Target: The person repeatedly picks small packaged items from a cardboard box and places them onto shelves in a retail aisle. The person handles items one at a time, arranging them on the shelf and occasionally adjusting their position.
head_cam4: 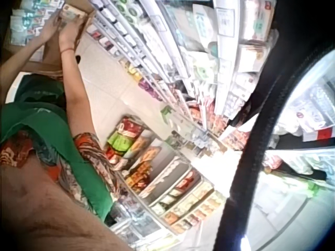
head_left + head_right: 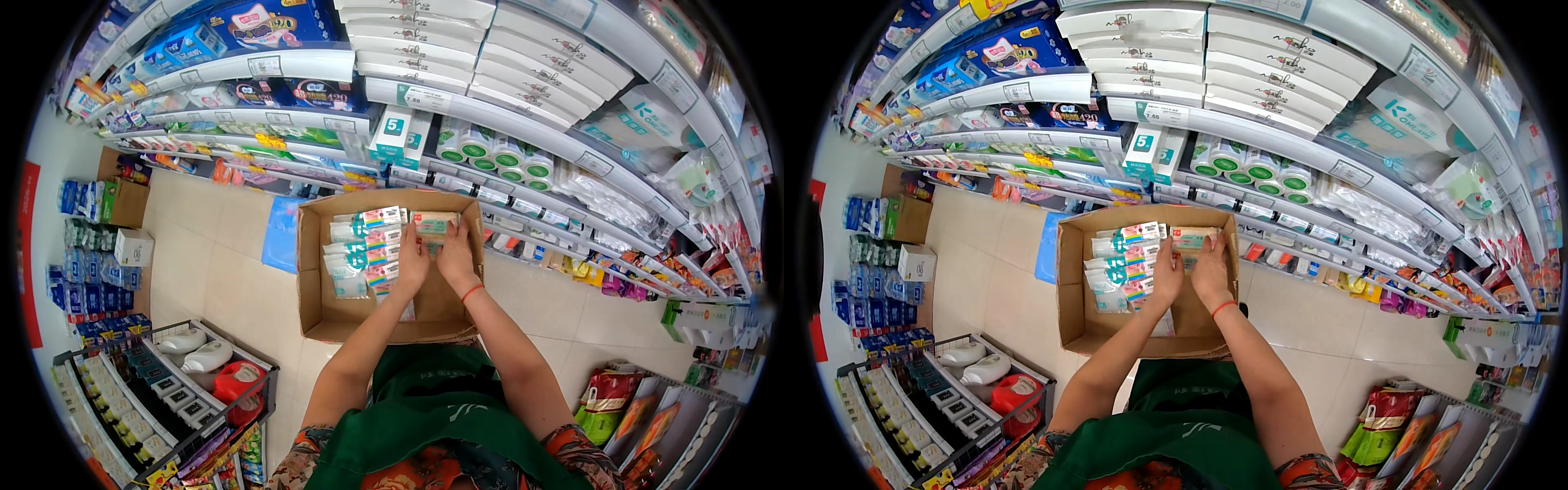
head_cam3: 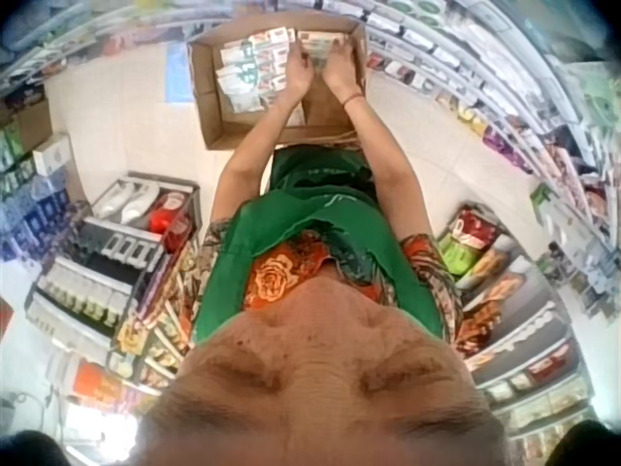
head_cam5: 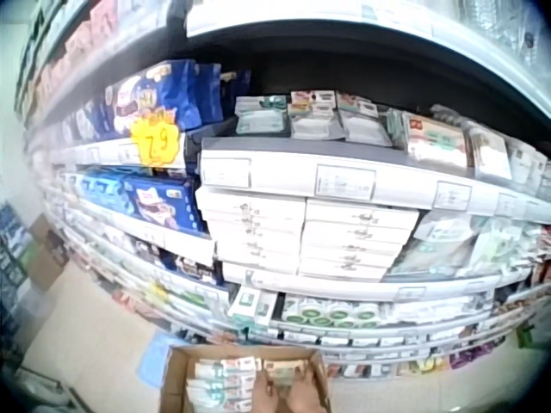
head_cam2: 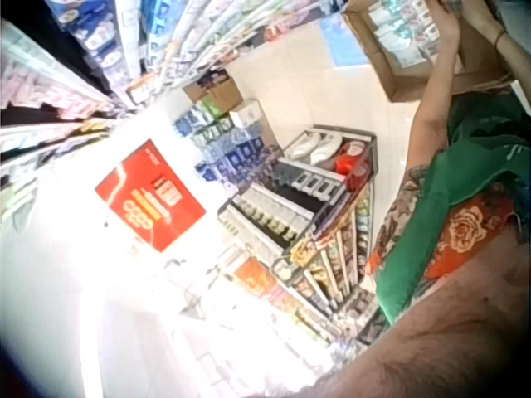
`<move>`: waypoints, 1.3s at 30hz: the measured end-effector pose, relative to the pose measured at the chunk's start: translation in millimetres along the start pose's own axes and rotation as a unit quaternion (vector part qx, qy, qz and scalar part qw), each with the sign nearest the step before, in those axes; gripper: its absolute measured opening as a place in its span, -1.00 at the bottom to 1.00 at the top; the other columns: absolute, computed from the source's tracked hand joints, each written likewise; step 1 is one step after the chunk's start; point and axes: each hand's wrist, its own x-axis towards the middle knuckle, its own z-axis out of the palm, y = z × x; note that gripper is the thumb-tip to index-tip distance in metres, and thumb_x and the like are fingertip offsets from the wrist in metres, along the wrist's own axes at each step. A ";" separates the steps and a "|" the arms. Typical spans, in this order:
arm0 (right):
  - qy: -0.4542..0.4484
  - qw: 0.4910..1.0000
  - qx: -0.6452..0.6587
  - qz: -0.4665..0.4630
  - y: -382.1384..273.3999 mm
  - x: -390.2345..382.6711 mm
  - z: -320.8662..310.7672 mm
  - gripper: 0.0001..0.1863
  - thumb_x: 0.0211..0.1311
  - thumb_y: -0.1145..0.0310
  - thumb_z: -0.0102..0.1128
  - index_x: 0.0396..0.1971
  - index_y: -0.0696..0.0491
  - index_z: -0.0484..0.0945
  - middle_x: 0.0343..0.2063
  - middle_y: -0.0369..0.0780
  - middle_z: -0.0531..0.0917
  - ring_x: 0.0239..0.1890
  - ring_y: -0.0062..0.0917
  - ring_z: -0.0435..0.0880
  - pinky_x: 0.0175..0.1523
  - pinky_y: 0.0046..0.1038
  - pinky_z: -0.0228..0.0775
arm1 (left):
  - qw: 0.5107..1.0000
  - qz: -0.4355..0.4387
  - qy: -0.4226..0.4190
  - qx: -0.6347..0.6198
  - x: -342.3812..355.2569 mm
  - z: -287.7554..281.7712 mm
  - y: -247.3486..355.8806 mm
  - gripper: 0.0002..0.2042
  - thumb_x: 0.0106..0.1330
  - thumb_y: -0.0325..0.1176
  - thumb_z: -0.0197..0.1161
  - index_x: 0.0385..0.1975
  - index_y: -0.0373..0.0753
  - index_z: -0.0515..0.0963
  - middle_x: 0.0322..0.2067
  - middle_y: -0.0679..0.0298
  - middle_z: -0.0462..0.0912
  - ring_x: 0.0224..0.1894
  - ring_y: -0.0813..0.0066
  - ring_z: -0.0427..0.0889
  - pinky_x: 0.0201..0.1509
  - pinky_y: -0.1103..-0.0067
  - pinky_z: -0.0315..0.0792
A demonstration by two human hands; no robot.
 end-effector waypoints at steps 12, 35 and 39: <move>0.068 0.981 0.179 -0.040 -16.1 -28.4 -68.2 -0.49 0.11 0.49 0.15 0.12 0.17 0.37 0.17 0.06 0.34 0.16 -0.05 0.40 0.16 -0.36 0.36 | 0.991 -0.014 -0.095 -0.089 -11.5 -24.4 79.9 -0.50 0.28 -0.55 0.01 0.27 -0.35 0.20 0.22 0.02 0.32 0.25 0.25 0.36 0.21 0.52 0.33; 0.325 0.855 0.314 -0.255 -62.4 -69.5 -338.7 -0.53 0.17 0.53 0.14 0.13 0.08 0.38 0.11 -0.11 0.44 0.10 -0.32 0.51 0.07 -0.38 0.44 | 0.910 0.302 -0.169 -0.229 15.2 -73.3 365.1 -0.53 0.35 -0.55 0.02 0.28 -0.30 0.21 0.26 0.11 0.28 0.31 0.33 0.26 0.28 0.50 0.27; 0.362 0.830 0.306 -0.295 -65.9 -65.8 -382.1 -0.53 0.17 0.51 0.15 0.13 0.12 0.38 0.09 -0.10 0.46 0.10 -0.32 0.50 0.09 -0.36 0.43 | 0.893 0.344 -0.166 -0.238 25.0 -79.0 410.2 -0.53 0.34 -0.55 0.03 0.27 -0.33 0.21 0.26 0.12 0.27 0.32 0.34 0.25 0.30 0.49 0.22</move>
